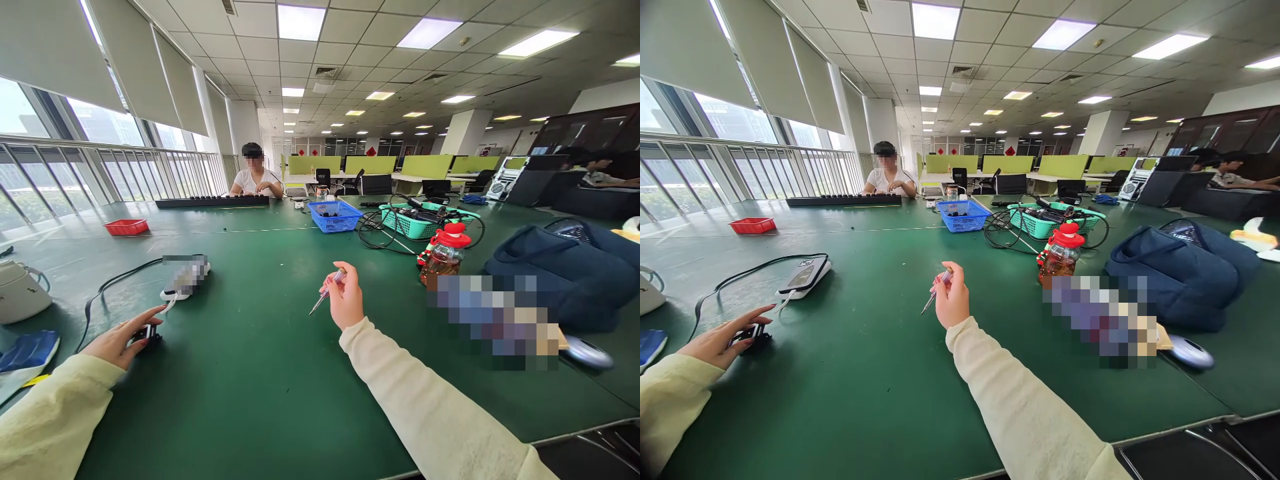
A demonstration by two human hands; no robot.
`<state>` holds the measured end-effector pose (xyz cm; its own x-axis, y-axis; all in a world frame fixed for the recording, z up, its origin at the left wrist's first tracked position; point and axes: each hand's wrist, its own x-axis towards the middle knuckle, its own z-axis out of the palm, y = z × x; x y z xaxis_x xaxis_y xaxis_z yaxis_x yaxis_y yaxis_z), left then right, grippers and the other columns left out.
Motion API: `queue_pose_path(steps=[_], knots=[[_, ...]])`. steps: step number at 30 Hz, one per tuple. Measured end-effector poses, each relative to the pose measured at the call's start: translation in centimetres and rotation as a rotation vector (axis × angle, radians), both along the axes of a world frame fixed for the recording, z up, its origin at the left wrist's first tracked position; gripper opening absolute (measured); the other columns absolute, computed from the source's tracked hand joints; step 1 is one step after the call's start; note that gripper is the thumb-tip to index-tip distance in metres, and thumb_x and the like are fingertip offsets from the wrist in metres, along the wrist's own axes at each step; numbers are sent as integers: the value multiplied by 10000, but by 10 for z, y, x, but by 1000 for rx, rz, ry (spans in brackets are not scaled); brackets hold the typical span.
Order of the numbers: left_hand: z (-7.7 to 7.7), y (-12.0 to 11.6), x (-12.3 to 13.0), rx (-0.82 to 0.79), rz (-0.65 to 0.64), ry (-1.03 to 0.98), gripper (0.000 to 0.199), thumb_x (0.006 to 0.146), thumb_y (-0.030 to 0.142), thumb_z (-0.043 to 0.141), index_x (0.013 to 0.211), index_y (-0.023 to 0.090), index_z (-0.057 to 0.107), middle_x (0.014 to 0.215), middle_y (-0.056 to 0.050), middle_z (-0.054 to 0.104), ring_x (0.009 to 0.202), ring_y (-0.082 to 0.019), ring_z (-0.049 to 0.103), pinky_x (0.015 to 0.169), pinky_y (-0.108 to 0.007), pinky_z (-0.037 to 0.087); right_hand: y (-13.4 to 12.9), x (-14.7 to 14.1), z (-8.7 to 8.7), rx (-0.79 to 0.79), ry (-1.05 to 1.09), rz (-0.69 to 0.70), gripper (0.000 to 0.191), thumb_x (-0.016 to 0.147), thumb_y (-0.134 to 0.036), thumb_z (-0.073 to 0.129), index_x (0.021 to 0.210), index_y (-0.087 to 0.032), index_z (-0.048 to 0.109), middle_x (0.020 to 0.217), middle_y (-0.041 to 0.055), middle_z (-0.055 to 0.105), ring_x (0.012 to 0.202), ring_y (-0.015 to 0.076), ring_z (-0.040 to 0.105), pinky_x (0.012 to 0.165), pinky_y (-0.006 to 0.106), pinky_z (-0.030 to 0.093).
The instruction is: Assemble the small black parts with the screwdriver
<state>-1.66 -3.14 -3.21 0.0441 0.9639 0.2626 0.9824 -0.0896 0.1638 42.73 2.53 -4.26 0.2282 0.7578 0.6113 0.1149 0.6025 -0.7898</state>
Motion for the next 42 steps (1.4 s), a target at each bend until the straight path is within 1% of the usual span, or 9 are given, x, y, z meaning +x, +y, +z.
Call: queue_pose_path(steps=[12, 17, 22, 28, 32, 35, 39, 40, 42], knots=[[0, 3, 2, -3, 9, 10, 566, 851, 390, 279, 1353, 200, 456, 1152, -44, 704, 1013, -254, 642, 916, -373, 468, -2, 0, 2, -16, 15, 10, 273, 863, -261, 513, 1124, -226, 442, 786, -18, 579, 611, 128, 629, 604, 310, 566], [-9, 8, -12, -38, -4, -56, 547, 820, 385, 317, 1304, 221, 513, 1142, -46, 713, 1025, -257, 655, 915, -363, 476, -2, 0, 3, -10, 12, 4, 274, 857, -259, 513, 1120, -226, 443, 774, -21, 576, 609, 129, 629, 609, 316, 565], [-13, 10, -22, -46, 41, 4, 604, 787, 506, 389, 1271, 190, 564, 1176, -111, 685, 1047, -290, 649, 921, -381, 471, -3, 0, 4, -10, -3, -4, 271, 863, -264, 506, 1125, -224, 445, 779, -19, 576, 614, 127, 629, 609, 311, 565], [-3, 3, -15, -67, 86, -24, 479, 819, 401, 363, 1178, 204, 613, 1017, -61, 732, 857, -232, 688, 858, -351, 495, -2, 0, 1, -18, 3, 3, 276, 871, -267, 506, 1137, -222, 445, 795, -14, 583, 622, 127, 633, 627, 320, 572], [14, 0, 15, 30, 65, 28, 421, 830, 419, 389, 1124, 257, 644, 1087, -38, 725, 927, -251, 669, 872, -390, 504, -1, 0, 1, -11, 16, -7, 292, 860, -280, 531, 1135, -223, 452, 807, -8, 596, 626, 132, 643, 635, 325, 579], [21, -11, 63, 170, -196, -47, 373, 839, 466, 466, 1093, 273, 660, 1127, -42, 713, 986, -236, 651, 925, -360, 502, -2, -1, 2, -18, 17, -10, 307, 848, -303, 552, 1130, -221, 463, 817, -3, 614, 614, 134, 649, 634, 329, 579], [12, -35, 146, 372, -789, -21, 332, 906, 446, 484, 1180, 306, 612, 1100, -59, 710, 982, -199, 652, 925, -319, 519, -1, 0, 3, -41, -21, -34, 353, 827, -344, 583, 1142, -215, 491, 805, 4, 643, 609, 140, 645, 621, 316, 561], [8, -39, 166, 406, -887, 11, 344, 909, 443, 488, 1203, 302, 596, 1085, -65, 711, 957, -195, 653, 913, -318, 528, -1, 1, 4, -45, -40, -52, 355, 818, -354, 598, 1131, -212, 507, 801, 7, 650, 616, 141, 639, 620, 309, 552], [2, -40, 201, 440, -993, 71, 342, 915, 432, 483, 1207, 288, 588, 1060, -75, 709, 936, -197, 649, 887, -325, 541, 0, 2, 4, -51, -73, -89, 332, 800, -382, 623, 1072, -208, 544, 782, 8, 653, 607, 133, 611, 608, 292, 528]])
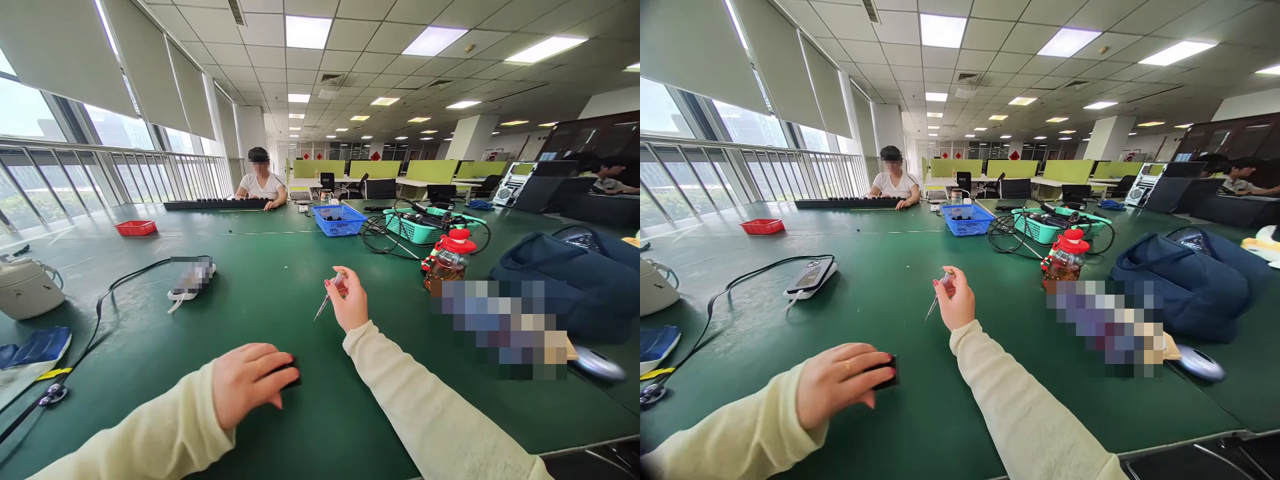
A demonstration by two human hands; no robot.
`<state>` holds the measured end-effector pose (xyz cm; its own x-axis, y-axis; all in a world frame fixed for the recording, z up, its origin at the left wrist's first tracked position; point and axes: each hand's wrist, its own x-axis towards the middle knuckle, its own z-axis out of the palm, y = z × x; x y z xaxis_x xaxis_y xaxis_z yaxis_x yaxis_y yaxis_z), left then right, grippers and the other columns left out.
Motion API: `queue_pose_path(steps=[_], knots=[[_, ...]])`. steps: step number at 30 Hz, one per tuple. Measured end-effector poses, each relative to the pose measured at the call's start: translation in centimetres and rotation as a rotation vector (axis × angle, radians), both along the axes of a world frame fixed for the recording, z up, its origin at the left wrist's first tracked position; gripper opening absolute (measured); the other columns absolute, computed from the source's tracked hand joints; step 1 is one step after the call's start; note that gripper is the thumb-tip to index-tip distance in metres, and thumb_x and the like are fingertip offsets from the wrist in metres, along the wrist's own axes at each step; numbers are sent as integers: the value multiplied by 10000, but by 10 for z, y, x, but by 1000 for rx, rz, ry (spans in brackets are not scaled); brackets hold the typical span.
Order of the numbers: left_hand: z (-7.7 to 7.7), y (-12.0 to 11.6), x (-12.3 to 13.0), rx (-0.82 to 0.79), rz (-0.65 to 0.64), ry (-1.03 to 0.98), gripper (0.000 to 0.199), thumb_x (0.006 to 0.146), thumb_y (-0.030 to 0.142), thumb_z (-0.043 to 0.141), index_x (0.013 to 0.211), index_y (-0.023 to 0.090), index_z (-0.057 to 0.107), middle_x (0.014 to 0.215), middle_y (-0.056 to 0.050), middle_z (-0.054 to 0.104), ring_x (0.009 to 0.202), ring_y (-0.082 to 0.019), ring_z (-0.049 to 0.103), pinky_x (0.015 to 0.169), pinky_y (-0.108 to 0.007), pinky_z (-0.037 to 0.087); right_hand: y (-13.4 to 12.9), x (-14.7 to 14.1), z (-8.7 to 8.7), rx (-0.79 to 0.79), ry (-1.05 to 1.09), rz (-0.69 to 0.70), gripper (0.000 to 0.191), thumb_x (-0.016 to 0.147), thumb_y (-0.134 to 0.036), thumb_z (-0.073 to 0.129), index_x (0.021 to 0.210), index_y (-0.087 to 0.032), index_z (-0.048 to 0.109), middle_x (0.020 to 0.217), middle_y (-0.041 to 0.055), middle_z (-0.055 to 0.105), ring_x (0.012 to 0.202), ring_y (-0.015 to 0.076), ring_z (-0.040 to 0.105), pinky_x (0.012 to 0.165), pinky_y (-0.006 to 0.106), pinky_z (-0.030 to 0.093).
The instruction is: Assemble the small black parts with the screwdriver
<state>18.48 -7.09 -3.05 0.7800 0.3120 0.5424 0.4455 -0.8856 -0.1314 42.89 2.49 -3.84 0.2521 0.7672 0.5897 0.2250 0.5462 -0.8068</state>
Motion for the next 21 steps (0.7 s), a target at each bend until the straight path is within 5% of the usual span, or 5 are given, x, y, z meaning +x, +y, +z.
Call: queue_pose_path(steps=[4, 9, 17, 21], knots=[[-6, 33, 51, -159, 13, 70, 341, 915, 445, 471, 1137, 235, 620, 1058, -102, 694, 884, -196, 643, 837, -333, 553, 1, 2, 2, -15, -18, -27, 269, 795, -455, 621, 880, -211, 546, 635, -40, 559, 498, 99, 479, 512, 243, 436], [-15, 79, 83, -435, 253, 88, 248, 838, 288, 627, 1078, 228, 655, 1089, -81, 697, 964, -227, 634, 923, -381, 513, -1, 4, 8, -37, 48, -68, 305, 848, -514, 538, 819, -223, 452, 548, -60, 536, 474, 105, 490, 508, 231, 415], [-27, 79, 83, -617, 415, -83, 535, 748, 300, 709, 1255, 262, 542, 1178, -83, 666, 1103, -270, 607, 971, -424, 490, 1, 10, 10, -38, 136, -180, 313, 906, -536, 411, 858, -227, 427, 461, -81, 511, 444, 123, 506, 523, 246, 417], [-25, 78, 80, -673, 453, -119, 568, 725, 292, 717, 1262, 246, 536, 1103, -76, 692, 1093, -278, 605, 973, -439, 484, 2, 9, 8, -7, 169, -108, 288, 905, -518, 423, 880, -231, 418, 499, -72, 538, 459, 121, 498, 511, 241, 406]])
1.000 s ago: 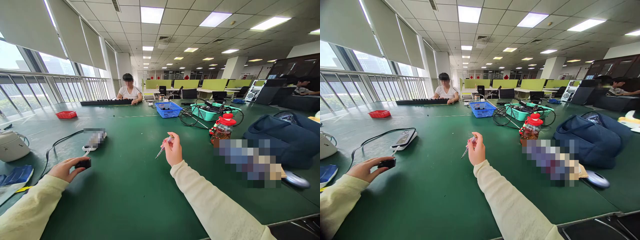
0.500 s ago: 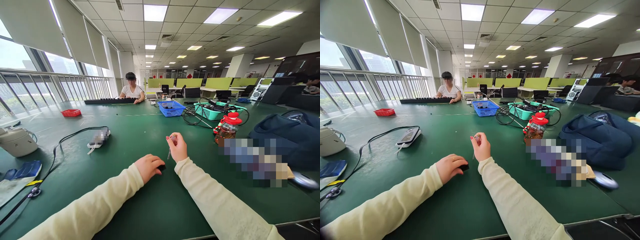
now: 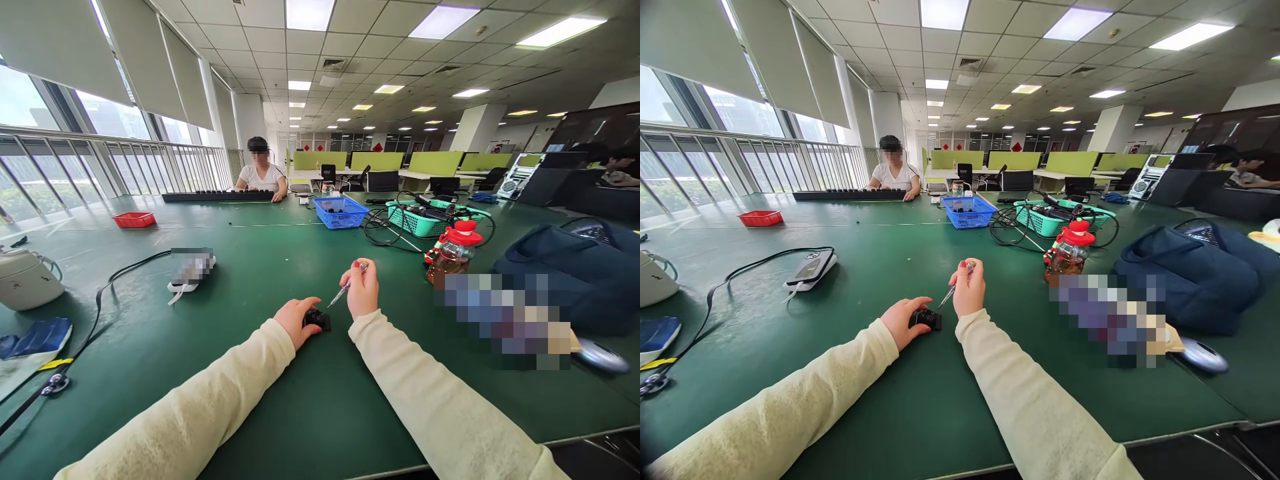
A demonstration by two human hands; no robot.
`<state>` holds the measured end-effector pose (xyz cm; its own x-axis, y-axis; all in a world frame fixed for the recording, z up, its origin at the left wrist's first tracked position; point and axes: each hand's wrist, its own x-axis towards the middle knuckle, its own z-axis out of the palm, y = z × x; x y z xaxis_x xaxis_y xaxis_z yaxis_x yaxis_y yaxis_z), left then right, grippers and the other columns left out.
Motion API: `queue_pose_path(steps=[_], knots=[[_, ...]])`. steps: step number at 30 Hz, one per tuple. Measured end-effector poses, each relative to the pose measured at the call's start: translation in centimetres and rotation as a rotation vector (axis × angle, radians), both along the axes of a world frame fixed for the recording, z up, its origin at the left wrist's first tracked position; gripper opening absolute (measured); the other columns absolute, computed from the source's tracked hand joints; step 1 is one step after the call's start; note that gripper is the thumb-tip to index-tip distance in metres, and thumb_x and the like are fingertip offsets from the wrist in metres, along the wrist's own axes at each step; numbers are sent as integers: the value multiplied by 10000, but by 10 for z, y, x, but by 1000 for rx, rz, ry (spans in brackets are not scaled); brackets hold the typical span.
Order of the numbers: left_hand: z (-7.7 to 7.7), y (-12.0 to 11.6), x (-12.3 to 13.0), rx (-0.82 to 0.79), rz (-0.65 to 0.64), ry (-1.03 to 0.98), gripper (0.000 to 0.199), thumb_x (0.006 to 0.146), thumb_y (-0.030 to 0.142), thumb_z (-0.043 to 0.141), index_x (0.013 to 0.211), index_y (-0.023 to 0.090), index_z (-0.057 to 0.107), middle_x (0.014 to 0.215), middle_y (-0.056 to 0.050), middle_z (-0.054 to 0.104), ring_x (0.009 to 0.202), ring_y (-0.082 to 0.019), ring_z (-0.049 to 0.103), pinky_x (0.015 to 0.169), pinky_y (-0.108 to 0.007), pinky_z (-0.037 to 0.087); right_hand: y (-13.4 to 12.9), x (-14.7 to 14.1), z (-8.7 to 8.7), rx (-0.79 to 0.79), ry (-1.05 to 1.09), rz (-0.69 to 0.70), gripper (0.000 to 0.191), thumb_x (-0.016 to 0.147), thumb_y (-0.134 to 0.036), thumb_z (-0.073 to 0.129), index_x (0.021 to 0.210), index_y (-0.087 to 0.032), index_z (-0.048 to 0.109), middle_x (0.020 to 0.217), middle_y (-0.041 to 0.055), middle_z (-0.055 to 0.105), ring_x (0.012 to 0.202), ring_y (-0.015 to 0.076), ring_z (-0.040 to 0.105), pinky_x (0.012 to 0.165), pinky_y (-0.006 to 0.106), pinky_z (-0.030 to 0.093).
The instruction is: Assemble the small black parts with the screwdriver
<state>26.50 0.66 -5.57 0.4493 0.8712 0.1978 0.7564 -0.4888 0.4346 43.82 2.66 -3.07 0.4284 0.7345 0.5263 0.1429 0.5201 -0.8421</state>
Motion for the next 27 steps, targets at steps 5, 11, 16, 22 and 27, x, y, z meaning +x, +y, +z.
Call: queue_pose_path(steps=[5, 11, 16, 22, 27], knots=[[2, 0, 0, -15, 6, 27, 555, 710, 313, 726, 1233, 216, 570, 1058, -86, 706, 1047, -282, 616, 948, -441, 494, -4, -4, -2, 46, -3, 90, 259, 913, -493, 433, 899, -235, 417, 531, -67, 556, 460, 112, 492, 493, 229, 385], [6, -1, 2, -2, -4, 66, 416, 726, 327, 708, 1121, 209, 650, 1034, -94, 710, 1019, -282, 615, 928, -429, 496, -9, -7, -1, 58, -14, 131, 266, 921, -501, 421, 890, -237, 415, 541, -61, 561, 451, 108, 484, 468, 225, 362], [9, -3, 2, -5, -10, 59, 409, 744, 353, 689, 1122, 201, 657, 1020, -88, 714, 1007, -270, 617, 925, -412, 494, -7, -7, -5, 39, -10, 185, 294, 918, -532, 415, 886, -239, 415, 542, -58, 558, 456, 106, 473, 455, 221, 336], [11, -4, 2, -7, -2, 57, 364, 785, 355, 642, 1120, 211, 662, 1019, -63, 718, 1011, -243, 618, 936, -380, 487, -1, -2, -3, -50, 34, 311, 370, 868, -611, 455, 872, -243, 421, 542, -52, 561, 444, 96, 421, 425, 210, 285], [10, -4, 3, -2, -11, 26, 367, 776, 293, 647, 1137, 228, 654, 1062, -49, 714, 1031, -233, 618, 957, -371, 483, 5, 1, 3, -138, 140, 441, 419, 790, -631, 551, 886, -241, 433, 514, -61, 554, 403, 84, 364, 401, 210, 239]])
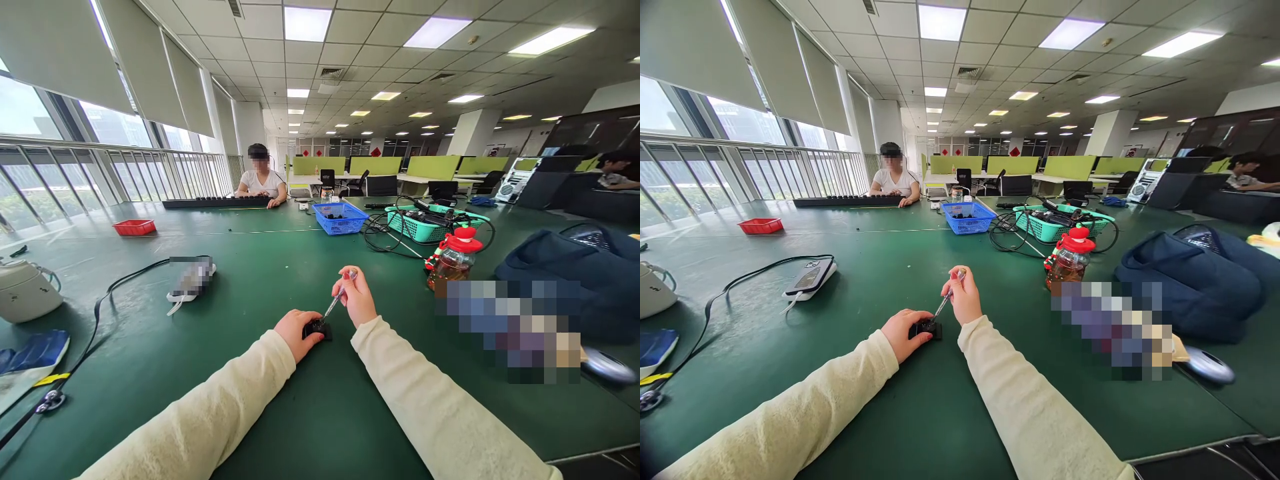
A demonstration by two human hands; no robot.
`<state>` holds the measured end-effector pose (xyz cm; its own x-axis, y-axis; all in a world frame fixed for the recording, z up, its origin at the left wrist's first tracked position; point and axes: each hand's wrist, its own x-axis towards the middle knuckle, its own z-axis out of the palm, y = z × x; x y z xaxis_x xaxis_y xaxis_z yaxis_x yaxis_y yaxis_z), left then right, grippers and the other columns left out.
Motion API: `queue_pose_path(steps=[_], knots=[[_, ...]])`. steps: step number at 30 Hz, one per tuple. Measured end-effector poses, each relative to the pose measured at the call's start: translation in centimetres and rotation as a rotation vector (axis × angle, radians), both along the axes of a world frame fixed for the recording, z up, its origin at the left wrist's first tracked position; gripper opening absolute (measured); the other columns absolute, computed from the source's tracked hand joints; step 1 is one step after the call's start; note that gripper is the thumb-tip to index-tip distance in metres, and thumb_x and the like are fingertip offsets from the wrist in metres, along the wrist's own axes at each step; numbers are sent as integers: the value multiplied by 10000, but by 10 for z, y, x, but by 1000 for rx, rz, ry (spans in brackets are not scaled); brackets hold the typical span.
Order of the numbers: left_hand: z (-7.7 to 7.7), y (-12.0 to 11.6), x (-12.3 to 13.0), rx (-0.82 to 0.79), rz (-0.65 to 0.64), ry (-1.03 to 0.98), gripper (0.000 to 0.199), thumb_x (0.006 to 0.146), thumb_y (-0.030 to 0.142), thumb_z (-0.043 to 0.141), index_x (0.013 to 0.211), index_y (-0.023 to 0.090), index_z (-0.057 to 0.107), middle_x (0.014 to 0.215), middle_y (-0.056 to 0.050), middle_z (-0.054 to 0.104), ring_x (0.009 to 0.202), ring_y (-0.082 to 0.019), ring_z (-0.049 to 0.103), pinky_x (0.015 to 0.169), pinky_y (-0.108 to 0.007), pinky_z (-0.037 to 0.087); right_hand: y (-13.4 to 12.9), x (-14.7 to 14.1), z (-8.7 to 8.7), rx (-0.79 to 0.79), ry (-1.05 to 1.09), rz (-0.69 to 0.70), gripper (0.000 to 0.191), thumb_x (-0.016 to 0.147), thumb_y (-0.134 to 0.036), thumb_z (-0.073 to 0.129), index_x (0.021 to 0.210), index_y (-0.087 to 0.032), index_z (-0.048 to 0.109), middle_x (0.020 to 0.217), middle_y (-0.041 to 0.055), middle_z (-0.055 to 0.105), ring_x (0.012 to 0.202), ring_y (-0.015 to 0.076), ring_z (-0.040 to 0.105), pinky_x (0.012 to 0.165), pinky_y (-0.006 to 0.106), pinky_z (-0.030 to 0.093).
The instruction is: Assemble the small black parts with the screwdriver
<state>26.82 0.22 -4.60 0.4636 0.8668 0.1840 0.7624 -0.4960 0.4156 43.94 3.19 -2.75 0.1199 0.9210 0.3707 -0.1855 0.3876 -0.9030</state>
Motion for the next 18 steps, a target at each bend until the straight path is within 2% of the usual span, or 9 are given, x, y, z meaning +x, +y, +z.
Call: queue_pose_path(steps=[8, 18], knots=[[-1, -1, 0, -44, 16, 13, 403, 794, 211, 624, 1197, 209, 631, 1127, -65, 699, 1072, -233, 613, 988, -370, 473, 8, 8, -5, -76, 40, 143, 401, 785, -542, 581, 1012, -234, 460, 571, -56, 596, 390, 70, 337, 402, 216, 239], [-4, 0, 0, -15, 46, 20, 381, 803, 237, 617, 1182, 207, 643, 1098, -67, 710, 1062, -236, 622, 983, -368, 480, 7, 3, -4, -108, 53, 110, 427, 734, -506, 657, 1005, -242, 457, 563, -67, 595, 364, 58, 348, 376, 194, 271]])
